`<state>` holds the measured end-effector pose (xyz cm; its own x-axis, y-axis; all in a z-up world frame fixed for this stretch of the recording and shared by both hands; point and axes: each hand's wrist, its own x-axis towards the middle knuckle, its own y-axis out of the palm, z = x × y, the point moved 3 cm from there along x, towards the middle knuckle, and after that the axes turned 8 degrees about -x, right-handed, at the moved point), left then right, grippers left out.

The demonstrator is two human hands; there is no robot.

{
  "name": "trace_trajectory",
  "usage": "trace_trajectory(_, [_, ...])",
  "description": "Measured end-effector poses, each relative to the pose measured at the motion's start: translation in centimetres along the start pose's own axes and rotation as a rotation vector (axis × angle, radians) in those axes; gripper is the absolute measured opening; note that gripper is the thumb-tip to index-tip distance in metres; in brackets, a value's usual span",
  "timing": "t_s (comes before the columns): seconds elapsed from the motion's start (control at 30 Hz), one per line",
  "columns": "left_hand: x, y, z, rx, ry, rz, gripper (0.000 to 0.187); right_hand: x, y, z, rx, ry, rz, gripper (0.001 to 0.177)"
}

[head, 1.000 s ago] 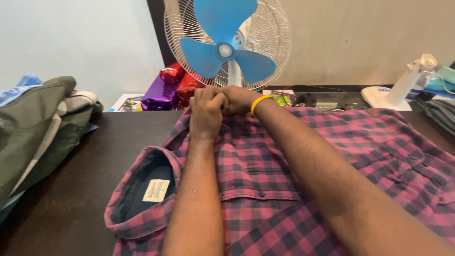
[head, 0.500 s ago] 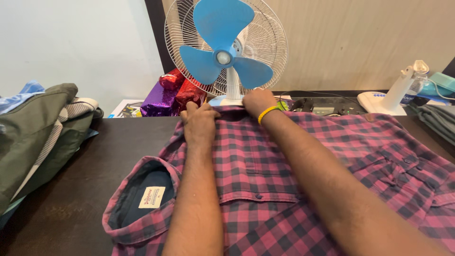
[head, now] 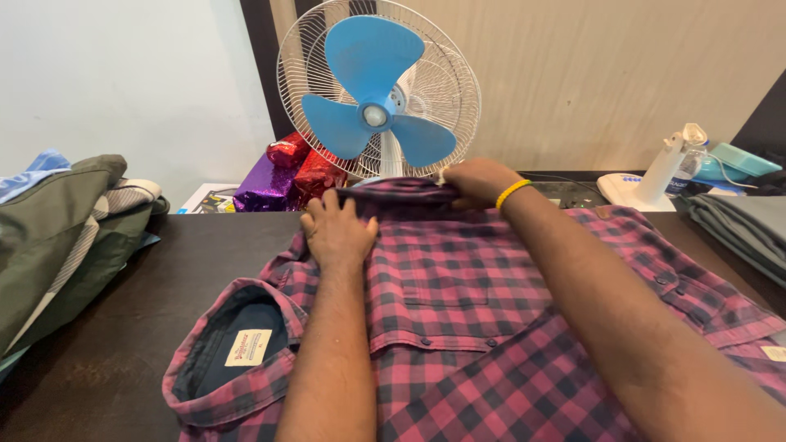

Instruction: The person folds a pink and black checkered shirt on a table, smoothing and aligning the fabric before stacking it. Then the person folds a pair of light blue jeans on the same table, aligning the legs and folding them into a compact shape.

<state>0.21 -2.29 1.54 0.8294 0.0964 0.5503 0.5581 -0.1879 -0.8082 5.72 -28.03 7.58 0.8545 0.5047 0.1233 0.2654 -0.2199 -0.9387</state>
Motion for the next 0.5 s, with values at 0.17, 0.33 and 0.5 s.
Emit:
trace_trajectory(0.17, [-0.2,1.2,0.6,0.024,-0.062,0.109,0.063,-3.8,0.9,-4.7,-0.045,-0.063,-0.281,0.032])
trace_trajectory(0.33, [0.1,1.4,0.9,0.023,-0.075,0.109,0.071,-7.2,0.6,-8.4,0.067,0.257,-0.312,0.044])
trace_trajectory(0.5, [-0.1,0.9,0.9,0.075,-0.096,0.117,0.078,-12.6,-1.5,-10.1,-0.208,0.641,-0.801,0.026])
